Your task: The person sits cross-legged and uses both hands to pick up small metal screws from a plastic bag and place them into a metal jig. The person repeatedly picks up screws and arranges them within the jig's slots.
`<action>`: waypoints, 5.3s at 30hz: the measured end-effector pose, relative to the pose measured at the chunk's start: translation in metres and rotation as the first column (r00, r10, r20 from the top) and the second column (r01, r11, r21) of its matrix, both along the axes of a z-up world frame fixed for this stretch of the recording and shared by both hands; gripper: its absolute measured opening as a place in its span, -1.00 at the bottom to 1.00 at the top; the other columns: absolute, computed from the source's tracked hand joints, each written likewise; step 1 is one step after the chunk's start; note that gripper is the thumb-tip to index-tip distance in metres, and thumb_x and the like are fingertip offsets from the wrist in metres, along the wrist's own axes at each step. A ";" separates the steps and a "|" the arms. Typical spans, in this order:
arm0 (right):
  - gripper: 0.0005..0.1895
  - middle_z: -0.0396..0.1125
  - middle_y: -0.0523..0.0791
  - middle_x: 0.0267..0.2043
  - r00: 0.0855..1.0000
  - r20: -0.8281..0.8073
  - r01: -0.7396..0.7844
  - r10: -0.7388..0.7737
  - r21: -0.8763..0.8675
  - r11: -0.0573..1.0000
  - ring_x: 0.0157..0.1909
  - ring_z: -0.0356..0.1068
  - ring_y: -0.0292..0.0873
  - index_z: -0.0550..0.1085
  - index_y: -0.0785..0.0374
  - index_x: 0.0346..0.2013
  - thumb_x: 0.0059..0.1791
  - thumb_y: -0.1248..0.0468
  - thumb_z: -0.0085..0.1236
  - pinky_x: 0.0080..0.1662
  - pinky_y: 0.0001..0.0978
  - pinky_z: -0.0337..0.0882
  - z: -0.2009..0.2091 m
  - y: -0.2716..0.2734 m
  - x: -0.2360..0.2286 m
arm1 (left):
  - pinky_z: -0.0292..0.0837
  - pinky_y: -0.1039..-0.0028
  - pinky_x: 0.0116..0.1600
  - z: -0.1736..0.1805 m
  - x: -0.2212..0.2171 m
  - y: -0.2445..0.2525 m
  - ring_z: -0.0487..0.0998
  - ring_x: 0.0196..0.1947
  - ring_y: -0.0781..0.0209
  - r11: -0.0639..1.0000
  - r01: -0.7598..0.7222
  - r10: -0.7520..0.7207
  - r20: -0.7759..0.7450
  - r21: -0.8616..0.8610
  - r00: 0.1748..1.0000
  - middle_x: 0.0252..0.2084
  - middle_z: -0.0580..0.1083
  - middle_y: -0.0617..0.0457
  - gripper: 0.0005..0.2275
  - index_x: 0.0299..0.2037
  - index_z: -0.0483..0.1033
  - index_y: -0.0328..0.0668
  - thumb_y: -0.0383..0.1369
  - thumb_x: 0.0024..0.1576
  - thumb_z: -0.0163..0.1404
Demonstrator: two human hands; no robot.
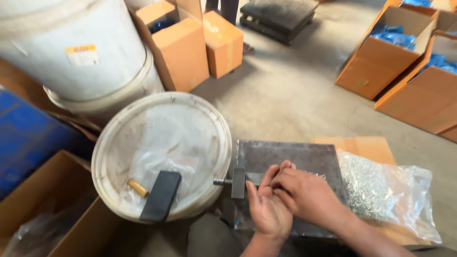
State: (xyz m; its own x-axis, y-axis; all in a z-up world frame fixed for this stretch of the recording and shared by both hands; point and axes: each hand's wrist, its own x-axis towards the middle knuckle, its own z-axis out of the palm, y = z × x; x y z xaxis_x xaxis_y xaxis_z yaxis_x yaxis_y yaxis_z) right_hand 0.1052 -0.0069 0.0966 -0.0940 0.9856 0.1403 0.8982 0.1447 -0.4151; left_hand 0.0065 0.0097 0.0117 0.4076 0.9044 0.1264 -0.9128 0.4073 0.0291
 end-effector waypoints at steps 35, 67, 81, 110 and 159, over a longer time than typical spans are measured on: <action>-0.82 0.40 -0.05 -0.29 -0.230 -0.916 0.102 -0.328 -0.358 0.928 -0.38 0.44 -0.23 0.35 0.25 -0.07 0.07 0.47 0.10 -0.43 -0.55 0.31 -0.078 -0.114 0.072 | 0.34 0.50 -0.48 -0.031 0.015 -0.089 0.42 -0.49 0.34 0.900 0.381 -0.435 -0.492 -0.211 0.754 -0.31 0.45 0.05 -0.86 -0.10 0.45 -0.28 -0.35 0.39 -0.08; -0.87 0.33 -0.12 -0.10 0.372 -0.910 0.194 -0.182 -0.115 0.974 -0.19 0.38 -0.35 0.46 0.32 -0.07 0.09 0.49 0.11 -0.12 -0.53 0.43 -0.083 -0.136 0.060 | 0.15 0.63 -0.52 -0.033 0.000 -0.080 0.30 -0.59 0.48 0.873 0.471 -0.445 -0.595 -0.125 0.669 -0.44 0.44 0.12 -0.84 -0.21 0.49 -0.25 -0.31 0.31 0.06; -0.82 0.38 -0.11 -0.20 0.199 -0.934 0.111 -0.295 -0.278 0.954 -0.29 0.34 -0.32 0.55 0.38 -0.05 0.05 0.48 0.14 -0.22 -0.50 0.39 -0.092 -0.136 0.065 | 0.18 0.64 -0.42 -0.040 -0.004 -0.076 0.30 -0.49 0.51 0.928 0.336 -0.124 -0.715 0.162 0.688 -0.43 0.40 0.19 -0.84 -0.21 0.48 -0.30 -0.36 0.36 0.05; -0.91 0.45 -0.06 -0.23 0.989 -0.099 0.129 -0.112 0.191 0.973 -0.27 0.48 -0.07 0.57 0.27 -0.20 0.01 0.38 0.29 -0.23 -0.30 0.44 -0.028 -0.032 0.068 | 0.07 0.64 -0.56 -0.034 -0.008 -0.059 0.21 -0.62 0.52 0.981 0.191 -0.171 -0.623 -0.036 0.763 -0.48 0.36 0.16 -0.84 -0.22 0.47 -0.26 -0.33 0.33 0.01; -0.93 0.43 -0.09 -0.29 0.994 0.089 0.065 -0.068 0.035 0.997 -0.30 0.46 -0.03 0.54 0.21 -0.25 0.01 0.29 0.23 -0.27 -0.22 0.42 -0.009 -0.024 0.074 | 0.63 0.17 -0.10 -0.045 -0.007 -0.068 0.62 -0.14 -0.03 0.941 0.326 -0.337 -0.178 -0.089 0.924 -0.09 0.50 -0.25 -0.41 0.14 0.40 -0.43 0.08 0.44 -0.40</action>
